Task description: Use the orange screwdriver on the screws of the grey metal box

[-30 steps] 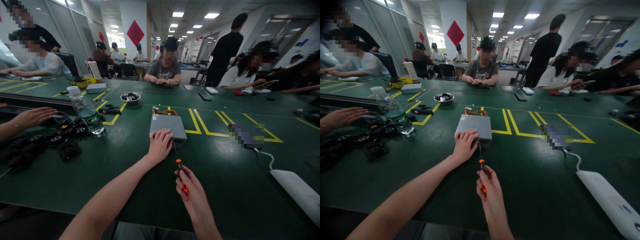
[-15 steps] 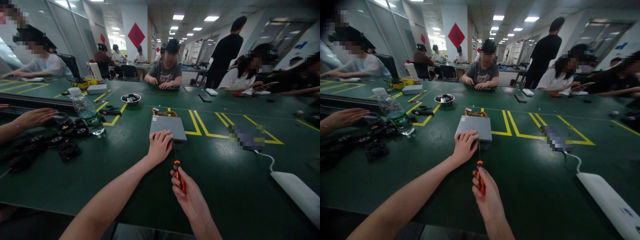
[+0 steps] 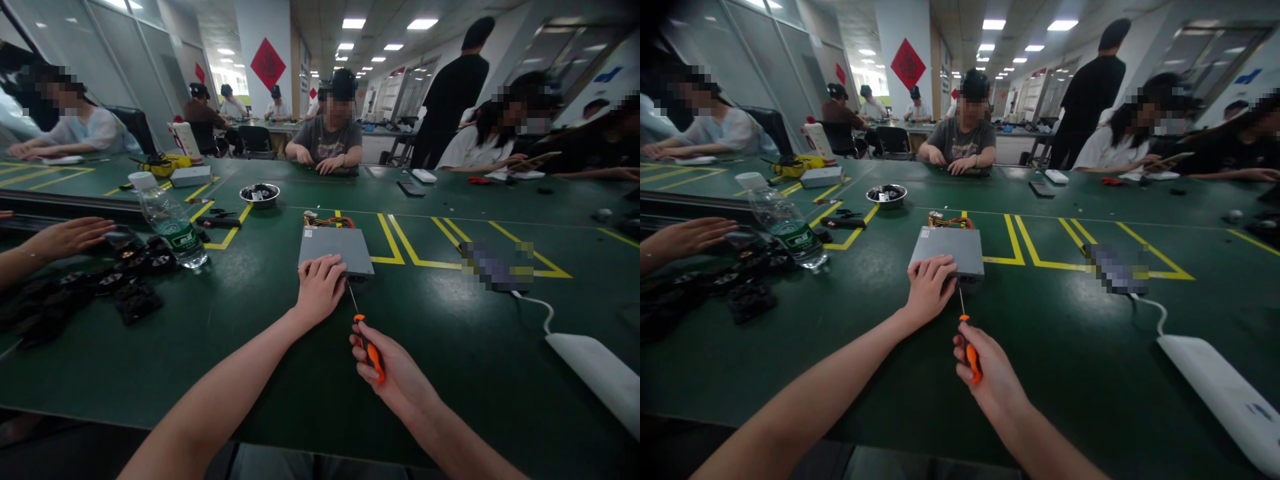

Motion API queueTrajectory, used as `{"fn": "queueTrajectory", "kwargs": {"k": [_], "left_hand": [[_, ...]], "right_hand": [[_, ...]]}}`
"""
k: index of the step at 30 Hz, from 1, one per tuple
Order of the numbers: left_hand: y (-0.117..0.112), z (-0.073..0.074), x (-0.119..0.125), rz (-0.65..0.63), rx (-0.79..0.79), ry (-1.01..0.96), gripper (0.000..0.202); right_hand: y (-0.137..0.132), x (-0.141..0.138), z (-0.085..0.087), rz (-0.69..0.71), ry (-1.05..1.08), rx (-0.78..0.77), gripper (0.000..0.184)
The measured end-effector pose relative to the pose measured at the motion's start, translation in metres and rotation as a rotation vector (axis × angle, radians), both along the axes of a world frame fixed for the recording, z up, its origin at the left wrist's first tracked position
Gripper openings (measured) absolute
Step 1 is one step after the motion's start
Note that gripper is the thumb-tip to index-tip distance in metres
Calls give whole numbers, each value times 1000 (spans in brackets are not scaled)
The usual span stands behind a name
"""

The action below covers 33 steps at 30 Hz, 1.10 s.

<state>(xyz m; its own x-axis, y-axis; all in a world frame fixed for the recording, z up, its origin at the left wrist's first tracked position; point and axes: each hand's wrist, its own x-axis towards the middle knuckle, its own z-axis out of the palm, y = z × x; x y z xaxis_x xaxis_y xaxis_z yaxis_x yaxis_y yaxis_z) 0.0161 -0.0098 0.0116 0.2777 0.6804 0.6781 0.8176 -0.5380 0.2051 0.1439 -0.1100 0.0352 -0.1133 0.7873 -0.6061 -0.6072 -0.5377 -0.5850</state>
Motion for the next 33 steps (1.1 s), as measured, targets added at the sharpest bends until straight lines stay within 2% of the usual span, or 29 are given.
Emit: {"fn": "queueTrajectory", "kwargs": {"k": [6, 11, 15, 18, 22, 26, 33], "left_hand": [[0, -1, 1, -2, 7, 3, 20], [2, -3, 1, 2, 13, 6, 20], [2, -3, 0, -4, 20, 10, 19], [2, -2, 0, -6, 16, 10, 19], [2, -3, 0, -13, 11, 11, 19], [2, -4, 0, -6, 9, 5, 20], [2, -4, 0, -10, 2, 9, 21]], "right_hand": [[1, 0, 2, 105, -25, 28, 13], [2, -7, 7, 124, 7, 2, 19], [4, -5, 3, 108, -52, 99, 18], [5, 0, -3, 113, -119, 177, 24], [6, 5, -10, 144, -107, 156, 25], [6, 7, -15, 170, -7, 124, 28], [-2, 4, -6, 162, -32, 151, 24]]}}
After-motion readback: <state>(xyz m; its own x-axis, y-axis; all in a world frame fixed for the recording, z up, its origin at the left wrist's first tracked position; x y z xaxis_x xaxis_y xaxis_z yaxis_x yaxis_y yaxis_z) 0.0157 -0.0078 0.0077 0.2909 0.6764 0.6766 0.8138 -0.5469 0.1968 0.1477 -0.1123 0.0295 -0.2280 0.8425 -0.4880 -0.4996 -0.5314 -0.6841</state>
